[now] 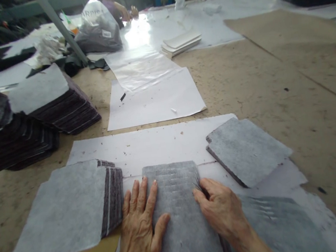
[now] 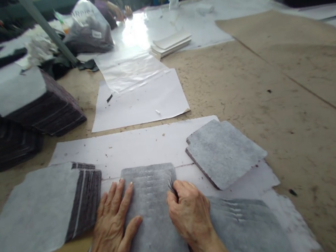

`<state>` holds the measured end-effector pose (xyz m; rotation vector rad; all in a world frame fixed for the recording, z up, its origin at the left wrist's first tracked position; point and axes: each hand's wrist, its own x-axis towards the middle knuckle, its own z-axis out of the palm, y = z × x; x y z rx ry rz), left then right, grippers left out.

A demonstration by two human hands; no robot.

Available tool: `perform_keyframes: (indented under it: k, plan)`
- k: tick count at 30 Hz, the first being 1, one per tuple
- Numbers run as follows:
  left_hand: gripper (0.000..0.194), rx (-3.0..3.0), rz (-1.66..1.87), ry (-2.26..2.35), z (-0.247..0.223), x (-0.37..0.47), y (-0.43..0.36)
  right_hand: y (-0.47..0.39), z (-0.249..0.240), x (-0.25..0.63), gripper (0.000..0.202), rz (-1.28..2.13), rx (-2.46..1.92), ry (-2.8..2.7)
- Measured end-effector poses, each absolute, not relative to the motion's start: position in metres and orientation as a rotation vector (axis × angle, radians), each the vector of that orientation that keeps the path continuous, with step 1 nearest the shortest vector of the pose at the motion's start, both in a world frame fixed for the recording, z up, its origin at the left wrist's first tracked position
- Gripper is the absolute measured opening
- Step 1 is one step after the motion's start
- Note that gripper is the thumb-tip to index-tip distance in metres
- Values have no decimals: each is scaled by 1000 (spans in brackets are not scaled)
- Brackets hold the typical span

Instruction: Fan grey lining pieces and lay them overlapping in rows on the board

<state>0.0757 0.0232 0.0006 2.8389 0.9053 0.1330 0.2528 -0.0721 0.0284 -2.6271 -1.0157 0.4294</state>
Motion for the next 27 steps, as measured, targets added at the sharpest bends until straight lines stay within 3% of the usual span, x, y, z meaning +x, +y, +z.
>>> perform_keyframes:
  k: [6,10,14,19,22,27]
  plan:
    - [64,2870,114,912,4,78,23,-79,21,251,22,224,-2600,-1091]
    - [63,2851,88,921,7,79,23,-94,29,251,13,-93,-2413,-1141]
    - [63,2835,95,918,7,79,24,-105,37,236,34,-335,-2323,-1393]
    - [62,2863,113,902,6,78,24,-109,16,204,56,-149,-2317,-1700]
    - [61,2887,142,904,4,77,23,-111,11,200,53,-139,-2333,-1661]
    - [61,2890,141,902,1,77,24,-109,25,225,29,-234,-2197,-1474]
